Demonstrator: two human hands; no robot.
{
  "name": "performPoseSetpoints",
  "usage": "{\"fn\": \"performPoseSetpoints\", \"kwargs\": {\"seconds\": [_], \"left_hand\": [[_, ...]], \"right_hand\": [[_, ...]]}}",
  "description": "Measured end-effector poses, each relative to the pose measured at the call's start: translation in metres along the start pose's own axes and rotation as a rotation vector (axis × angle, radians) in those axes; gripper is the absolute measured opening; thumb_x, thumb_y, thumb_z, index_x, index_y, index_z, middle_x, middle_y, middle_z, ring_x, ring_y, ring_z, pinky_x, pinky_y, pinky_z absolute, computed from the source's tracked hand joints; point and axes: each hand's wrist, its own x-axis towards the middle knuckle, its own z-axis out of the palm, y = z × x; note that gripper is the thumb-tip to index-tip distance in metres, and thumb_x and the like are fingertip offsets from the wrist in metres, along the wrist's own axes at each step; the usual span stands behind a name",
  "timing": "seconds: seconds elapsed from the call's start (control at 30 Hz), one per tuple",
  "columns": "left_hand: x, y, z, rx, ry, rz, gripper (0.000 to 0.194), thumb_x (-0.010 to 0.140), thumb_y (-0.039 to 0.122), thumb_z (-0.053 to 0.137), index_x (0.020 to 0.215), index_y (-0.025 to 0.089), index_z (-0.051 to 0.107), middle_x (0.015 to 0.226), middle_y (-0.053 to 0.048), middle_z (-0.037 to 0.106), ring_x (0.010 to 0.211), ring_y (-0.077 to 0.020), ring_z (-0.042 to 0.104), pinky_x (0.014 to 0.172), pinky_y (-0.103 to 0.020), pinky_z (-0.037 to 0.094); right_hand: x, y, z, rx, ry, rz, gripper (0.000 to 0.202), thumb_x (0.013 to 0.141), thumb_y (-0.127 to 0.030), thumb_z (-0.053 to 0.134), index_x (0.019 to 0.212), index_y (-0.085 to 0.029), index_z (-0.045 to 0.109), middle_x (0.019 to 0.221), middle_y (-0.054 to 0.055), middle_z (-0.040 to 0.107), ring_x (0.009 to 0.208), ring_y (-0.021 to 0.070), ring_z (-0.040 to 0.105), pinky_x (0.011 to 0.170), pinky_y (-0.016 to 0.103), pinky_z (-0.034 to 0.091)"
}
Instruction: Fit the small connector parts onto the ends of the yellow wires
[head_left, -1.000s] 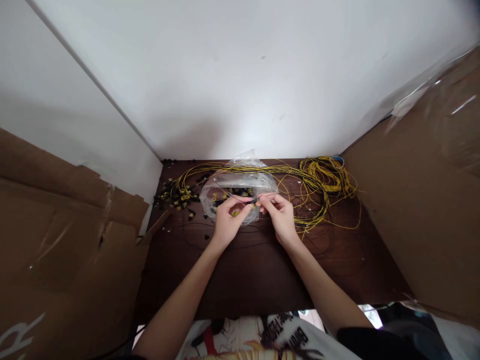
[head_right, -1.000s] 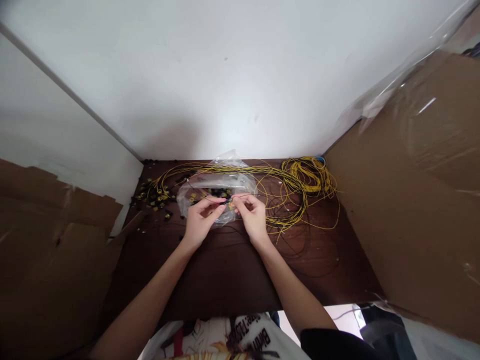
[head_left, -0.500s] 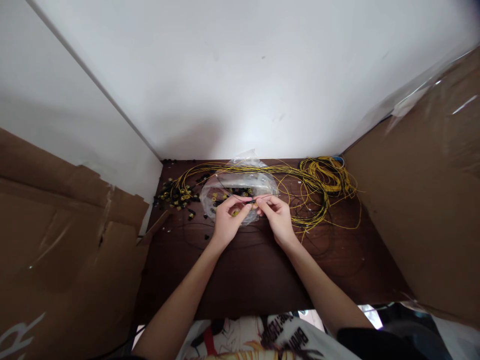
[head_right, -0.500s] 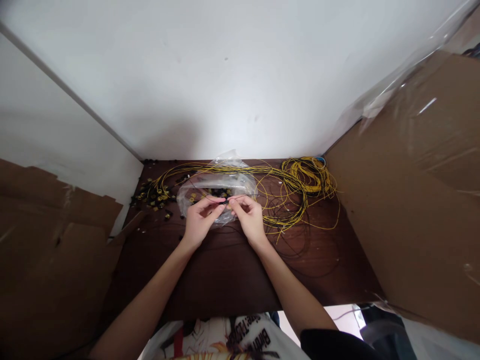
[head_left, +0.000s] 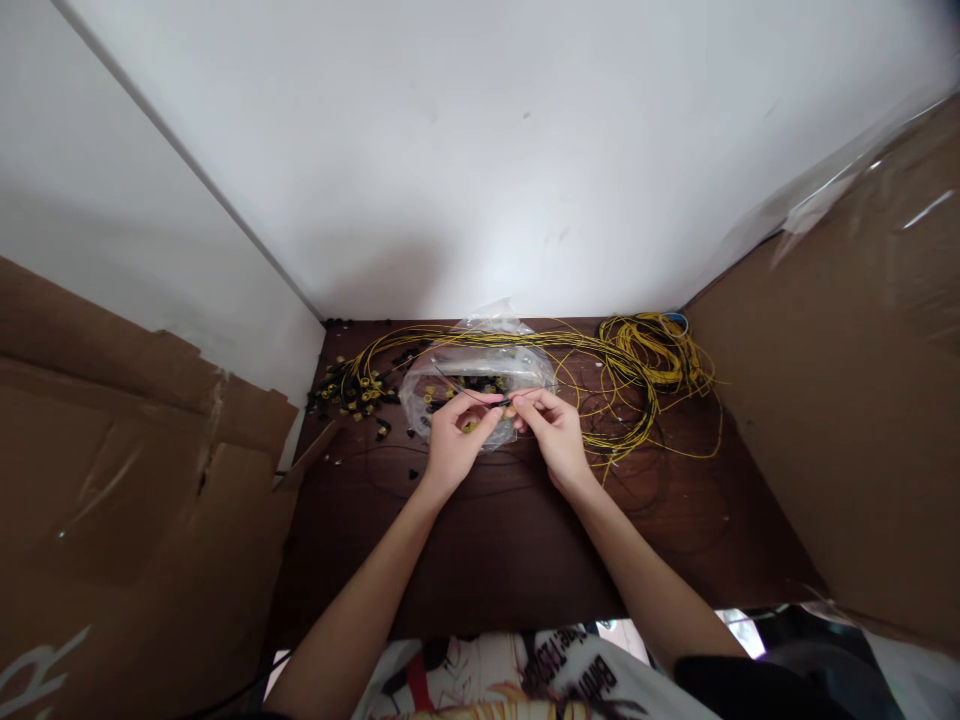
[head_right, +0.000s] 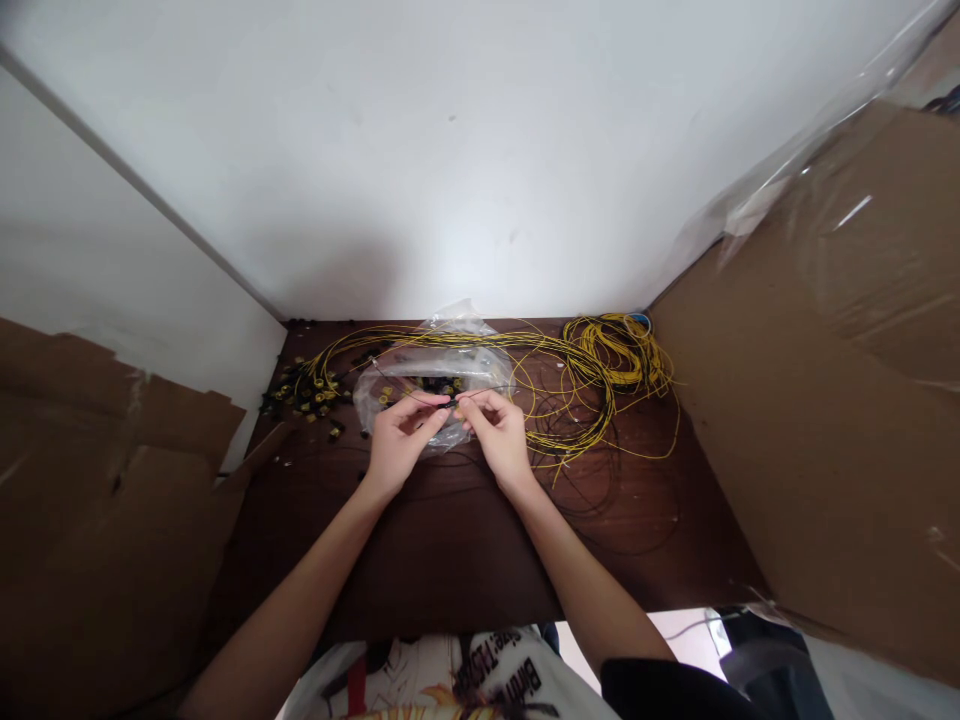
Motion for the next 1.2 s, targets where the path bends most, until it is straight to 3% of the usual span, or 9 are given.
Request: {"fn": "performPoseSetpoints", "kwargs": {"seconds": [0.3,0.6,0.9,1.2], "left_hand": [[-0.0003,-0.0005,0.0000,0.011,0.000,-0.005,0.015,0.075,0.024,0.065,0.087,0.016,0.069,0.088,-0.007,0.067,0.076,-0.0152,0.060,0.070,-0.026,0.048],[0.0001,0.0017,0.0000,0.019,0.006,-0.003,0.015,0.074,0.023,0.065,0.087,0.015,0.069,0.086,-0.006,0.067,0.075,-0.0147,0.060,0.068,-0.025,0.047],[0.0004,-0.0013,0.0004,0.004,0.005,0.000,0.016,0.074,0.023,0.065,0.087,0.015,0.069,0.087,-0.007,0.067,0.075,-0.0147,0.060,0.069,-0.025,0.048],[0.0000,0.0007,0.0000,0.011,-0.002,0.004,0.015,0.074,0.021,0.065,0.087,0.014,0.069,0.086,-0.006,0.067,0.074,-0.0139,0.059,0.067,-0.024,0.046]], "right_hand": [[0.0020,-0.0007,-0.0039,-0.009,0.082,-0.025,0.021,0.073,-0.038,0.066,0.077,-0.017,0.065,0.066,0.001,0.064,0.055,0.0111,0.053,0.054,0.024,0.042],[0.0004,0.0001,0.0000,0.009,-0.032,0.006,0.019,0.074,-0.036,0.065,0.079,-0.017,0.064,0.065,0.000,0.062,0.056,0.0103,0.053,0.054,0.023,0.043],[0.0024,-0.0010,-0.0041,0.026,0.045,-0.021,0.016,0.074,-0.032,0.066,0.077,-0.017,0.065,0.064,0.000,0.062,0.055,0.0090,0.052,0.053,0.022,0.041],[0.0008,-0.0001,0.0011,0.042,-0.040,0.008,0.016,0.074,-0.033,0.066,0.076,-0.017,0.064,0.065,-0.001,0.061,0.055,0.0090,0.052,0.054,0.022,0.042]]}}
